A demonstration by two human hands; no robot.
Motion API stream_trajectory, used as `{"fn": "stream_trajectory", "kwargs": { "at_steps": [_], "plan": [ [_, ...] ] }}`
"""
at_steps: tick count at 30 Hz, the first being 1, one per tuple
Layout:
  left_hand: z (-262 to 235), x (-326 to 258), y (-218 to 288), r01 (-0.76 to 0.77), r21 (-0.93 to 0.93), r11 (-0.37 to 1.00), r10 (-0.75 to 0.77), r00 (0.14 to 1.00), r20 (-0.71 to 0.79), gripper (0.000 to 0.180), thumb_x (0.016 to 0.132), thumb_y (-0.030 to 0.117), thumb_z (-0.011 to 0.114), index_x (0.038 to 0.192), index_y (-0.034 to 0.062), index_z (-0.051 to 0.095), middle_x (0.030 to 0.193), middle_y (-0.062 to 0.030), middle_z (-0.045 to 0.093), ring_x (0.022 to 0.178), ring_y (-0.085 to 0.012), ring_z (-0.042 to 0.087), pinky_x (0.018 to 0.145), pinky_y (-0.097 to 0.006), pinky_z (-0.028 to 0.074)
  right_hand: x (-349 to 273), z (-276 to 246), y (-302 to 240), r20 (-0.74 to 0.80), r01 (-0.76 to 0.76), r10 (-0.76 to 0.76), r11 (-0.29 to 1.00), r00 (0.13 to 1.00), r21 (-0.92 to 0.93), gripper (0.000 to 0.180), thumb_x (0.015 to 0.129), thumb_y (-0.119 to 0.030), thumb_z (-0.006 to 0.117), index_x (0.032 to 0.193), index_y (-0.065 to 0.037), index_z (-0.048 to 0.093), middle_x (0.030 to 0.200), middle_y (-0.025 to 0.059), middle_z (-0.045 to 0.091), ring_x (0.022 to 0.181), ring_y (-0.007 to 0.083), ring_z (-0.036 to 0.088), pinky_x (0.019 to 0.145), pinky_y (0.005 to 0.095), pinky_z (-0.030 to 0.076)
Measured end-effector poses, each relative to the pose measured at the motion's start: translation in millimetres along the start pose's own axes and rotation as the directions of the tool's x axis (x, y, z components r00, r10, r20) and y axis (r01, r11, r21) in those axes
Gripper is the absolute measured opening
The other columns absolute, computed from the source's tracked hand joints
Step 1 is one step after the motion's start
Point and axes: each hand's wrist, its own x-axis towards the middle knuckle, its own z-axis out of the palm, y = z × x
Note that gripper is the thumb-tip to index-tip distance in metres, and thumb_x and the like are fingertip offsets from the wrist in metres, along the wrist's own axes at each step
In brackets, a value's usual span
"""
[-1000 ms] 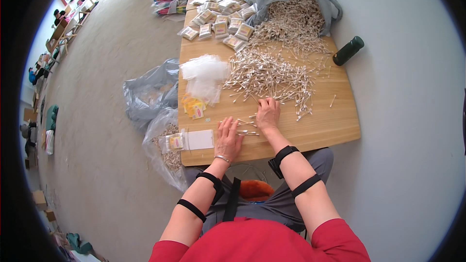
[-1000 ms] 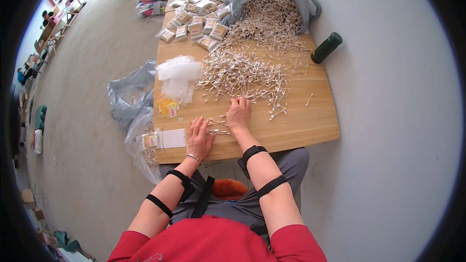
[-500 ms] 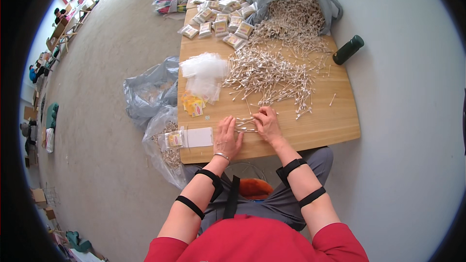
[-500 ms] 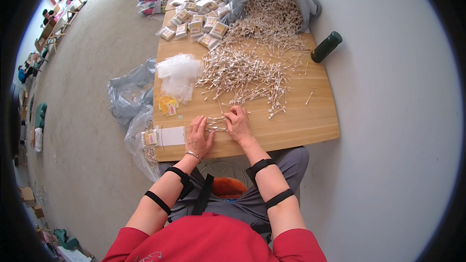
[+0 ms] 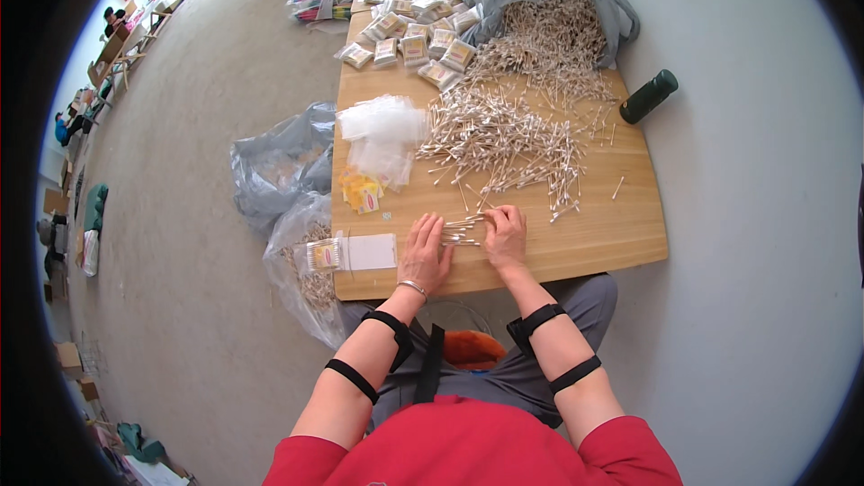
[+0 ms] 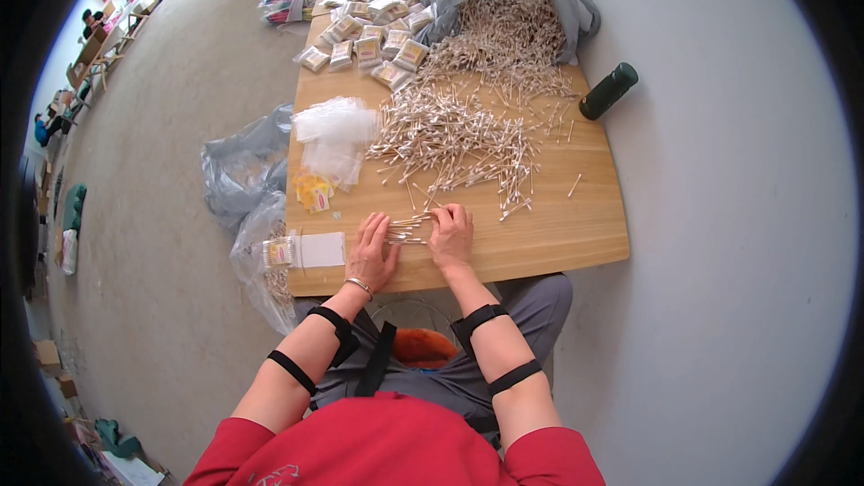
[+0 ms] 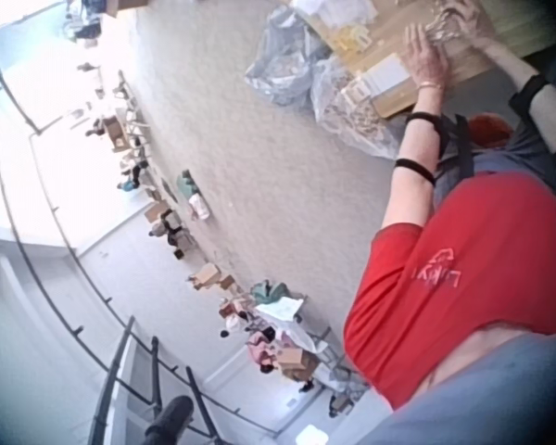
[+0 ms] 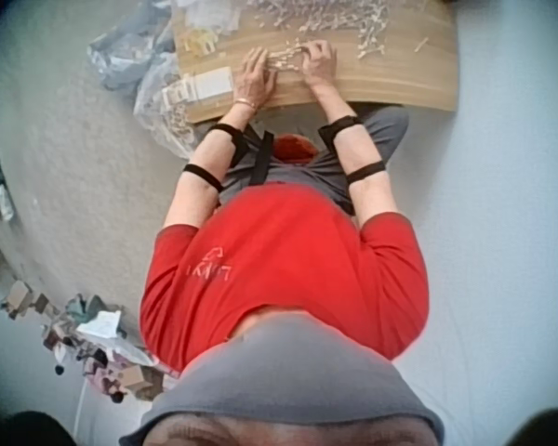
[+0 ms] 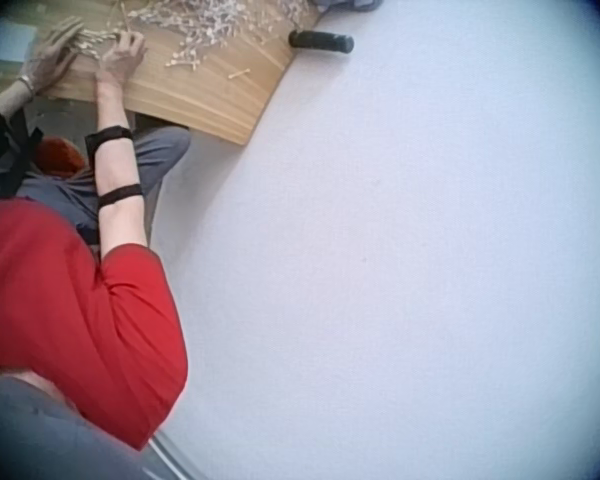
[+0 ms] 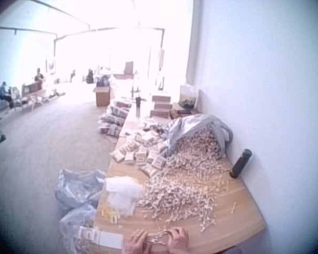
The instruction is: Counting and packaging cotton swabs into small plastic bags at a production table.
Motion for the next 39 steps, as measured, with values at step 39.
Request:
{"fn": "stream_trajectory", "kwargs": {
  "at_steps": [39],
  "plan": [
    [6, -7, -14, 0.019, -0.169, 0.985, -0.024, 0.999, -0.031, 0.045, 0.076, 0.012, 0.069, 0.118, 0.0028, 0.053, 0.123, -0.0144, 0.052, 0.121, -0.0319, 0.045, 0.103, -0.04, 0.038, -22, 20, -33, 0.052, -0.114, 0.102, 0.878, 0.993, 0.465, 0.041, 0.08, 0.0, 0.046, 0.121, 0.002, 0.048, 0.13, 0.0192, 0.043, 0.123, 0.0352, 0.04, 0.106, 0.0401, 0.03]
  ]
}}
